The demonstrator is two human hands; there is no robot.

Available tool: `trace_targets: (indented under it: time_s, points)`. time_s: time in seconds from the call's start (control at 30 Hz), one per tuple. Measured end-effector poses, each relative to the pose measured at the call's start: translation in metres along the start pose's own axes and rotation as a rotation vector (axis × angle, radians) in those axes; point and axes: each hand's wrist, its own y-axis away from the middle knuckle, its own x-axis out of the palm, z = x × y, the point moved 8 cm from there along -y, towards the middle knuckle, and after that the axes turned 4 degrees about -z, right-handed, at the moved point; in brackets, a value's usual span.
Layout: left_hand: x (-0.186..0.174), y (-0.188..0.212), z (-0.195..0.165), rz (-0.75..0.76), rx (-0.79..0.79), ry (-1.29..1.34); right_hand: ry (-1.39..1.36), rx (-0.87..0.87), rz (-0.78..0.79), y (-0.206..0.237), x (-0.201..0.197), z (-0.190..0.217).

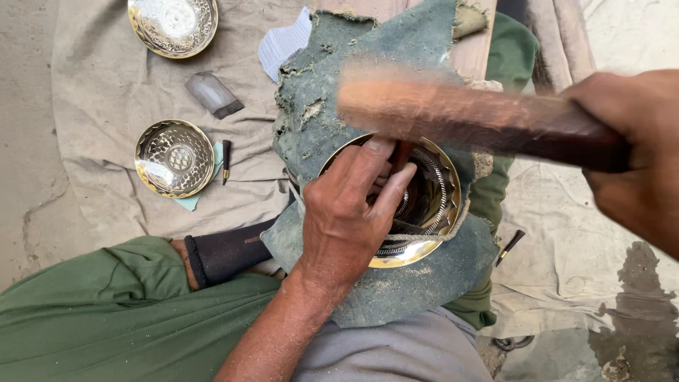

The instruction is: The person sits cross-legged with a decorated brass bowl on their lap, holding a punch against the bowl's inner surface and striking it with a wooden mallet to emboss the metal. They reposition the punch and rotate the bowl between strikes, and at times adjust a cord wrapped around the bowl.

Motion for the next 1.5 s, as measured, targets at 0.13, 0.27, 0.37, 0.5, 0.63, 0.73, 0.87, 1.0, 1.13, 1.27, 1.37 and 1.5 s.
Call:
trace_targets:
  time_s: [0.13,0.27,0.37,0.5,0.63,0.73,0.87,1.0,1.13,1.27,1.37,1.5]
  points:
    - [0.0,-0.003,-0.001,0.021,0.021,0.045,-0.427,0.097,-0.097,-0.01,-0.01,0.003]
    - [0.003,-0.006,0.002,0.073,-0.012,0.067,0.042,-0.005,0.004,-0.007,-0.005,0.005]
    - [0.002,-0.007,0.0,0.06,0.016,0.07,-0.243,-0.118,-0.197,0.001,-0.02,0.009]
    - [-0.002,-0.009,-0.004,0.055,0.034,0.057,-0.03,0.052,0.025,0.005,0.001,-0.007]
    - [-0.003,-0.01,0.0,0.041,-0.053,0.107,-0.319,0.245,-0.209,0.006,-0.004,-0.028]
    - [-0.001,-0.009,-0.003,0.036,0.005,0.026,-0.233,0.102,-0.174,0.005,0.0,-0.026]
    - [0.003,-0.007,0.001,0.049,0.016,0.016,-0.088,0.097,-0.083,0.005,0.003,-0.027]
    - [0.001,-0.003,0.001,0.03,0.042,0.016,-0.122,0.067,-0.124,0.002,-0.005,-0.011]
    - [0.004,-0.003,0.0,0.068,0.05,-0.03,0.182,-0.023,0.039,0.003,0.003,0.0]
    - [0.006,-0.008,-0.001,0.092,0.072,-0.019,-0.063,-0.083,-0.061,0.005,-0.008,0.007]
    - [0.007,-0.012,-0.001,0.121,0.063,0.016,-0.18,-0.076,-0.13,-0.001,-0.018,0.021]
    - [0.008,-0.016,-0.002,0.142,0.051,0.021,-1.235,0.998,-0.529,0.018,0.001,-0.026]
